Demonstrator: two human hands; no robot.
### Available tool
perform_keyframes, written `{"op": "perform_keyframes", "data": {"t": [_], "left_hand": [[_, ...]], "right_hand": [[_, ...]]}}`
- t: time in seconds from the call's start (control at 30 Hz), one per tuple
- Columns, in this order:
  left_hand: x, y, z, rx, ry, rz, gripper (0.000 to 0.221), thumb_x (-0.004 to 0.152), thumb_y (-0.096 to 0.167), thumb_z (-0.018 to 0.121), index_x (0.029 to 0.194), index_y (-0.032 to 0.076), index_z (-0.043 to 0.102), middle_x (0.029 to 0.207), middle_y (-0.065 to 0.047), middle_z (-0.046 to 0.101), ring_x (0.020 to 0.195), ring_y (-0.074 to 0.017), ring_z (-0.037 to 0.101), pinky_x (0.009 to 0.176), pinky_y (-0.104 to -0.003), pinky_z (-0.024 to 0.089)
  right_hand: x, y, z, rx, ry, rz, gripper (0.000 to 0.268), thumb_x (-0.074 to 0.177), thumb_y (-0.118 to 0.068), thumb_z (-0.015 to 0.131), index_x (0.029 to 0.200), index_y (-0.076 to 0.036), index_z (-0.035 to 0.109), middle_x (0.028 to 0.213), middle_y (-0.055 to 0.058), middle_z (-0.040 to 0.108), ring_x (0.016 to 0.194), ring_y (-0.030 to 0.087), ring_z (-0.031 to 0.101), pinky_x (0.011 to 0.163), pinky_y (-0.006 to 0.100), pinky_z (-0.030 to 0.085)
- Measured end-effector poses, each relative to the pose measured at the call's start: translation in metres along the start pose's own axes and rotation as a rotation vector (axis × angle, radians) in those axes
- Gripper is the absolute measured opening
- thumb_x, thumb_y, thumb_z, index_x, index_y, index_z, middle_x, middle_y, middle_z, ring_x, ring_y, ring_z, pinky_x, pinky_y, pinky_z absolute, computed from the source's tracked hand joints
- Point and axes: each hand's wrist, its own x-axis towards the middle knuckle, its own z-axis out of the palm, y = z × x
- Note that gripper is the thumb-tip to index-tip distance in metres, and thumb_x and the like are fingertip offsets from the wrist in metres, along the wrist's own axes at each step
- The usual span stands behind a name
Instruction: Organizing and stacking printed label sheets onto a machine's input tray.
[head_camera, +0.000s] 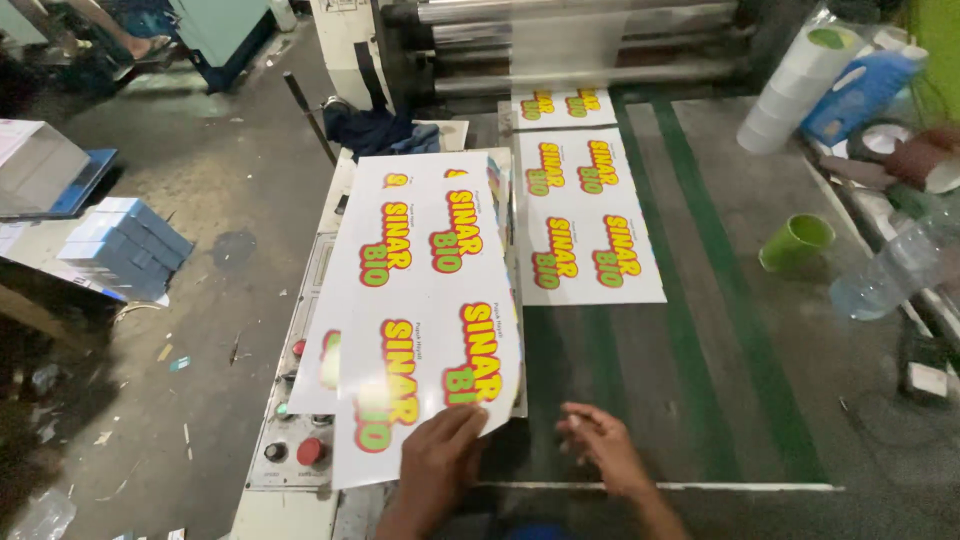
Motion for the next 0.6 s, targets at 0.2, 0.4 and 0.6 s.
{"op": "perform_keyframes", "data": {"t": [0.2,0.4,0.6], "left_hand": [[-0.002,0.036,0.043,0.03,-0.267,0.104,0.031,0.082,0.02,0.074,0.109,0.006,0.069,0.118,-0.012,0.073,0.115,-0.0316,0.067,0.099,-0.047,0.049],[-0.006,0.037,0.029,0.041,-0.367,0.269,0.052,0.086,0.034,0.075,0.122,-0.001,0.067,0.133,-0.02,0.065,0.129,-0.0344,0.056,0.111,-0.055,0.034],[-0.008,-0.024,-0.007,0.291,-0.246,0.005,0.044,0.09,0.035,0.069,0.125,0.007,0.068,0.134,-0.013,0.065,0.132,-0.0299,0.055,0.114,-0.054,0.031]], "right_hand": [[-0.042,0.035,0.024,0.1,-0.471,0.022,0.039,0.104,-0.032,0.054,0.125,0.0,0.062,0.104,0.012,0.076,0.082,0.021,0.074,0.069,0.034,0.06],[-0.077,-0.021,0.034,0.259,-0.148,0.018,0.036,0.097,-0.027,0.061,0.122,-0.002,0.062,0.092,0.011,0.074,0.069,0.02,0.068,0.053,0.034,0.051],[-0.068,0.002,-0.045,0.185,0.251,-0.158,0.029,0.095,-0.022,0.067,0.119,-0.005,0.065,0.086,0.005,0.071,0.063,0.013,0.06,0.047,0.03,0.043]]}}
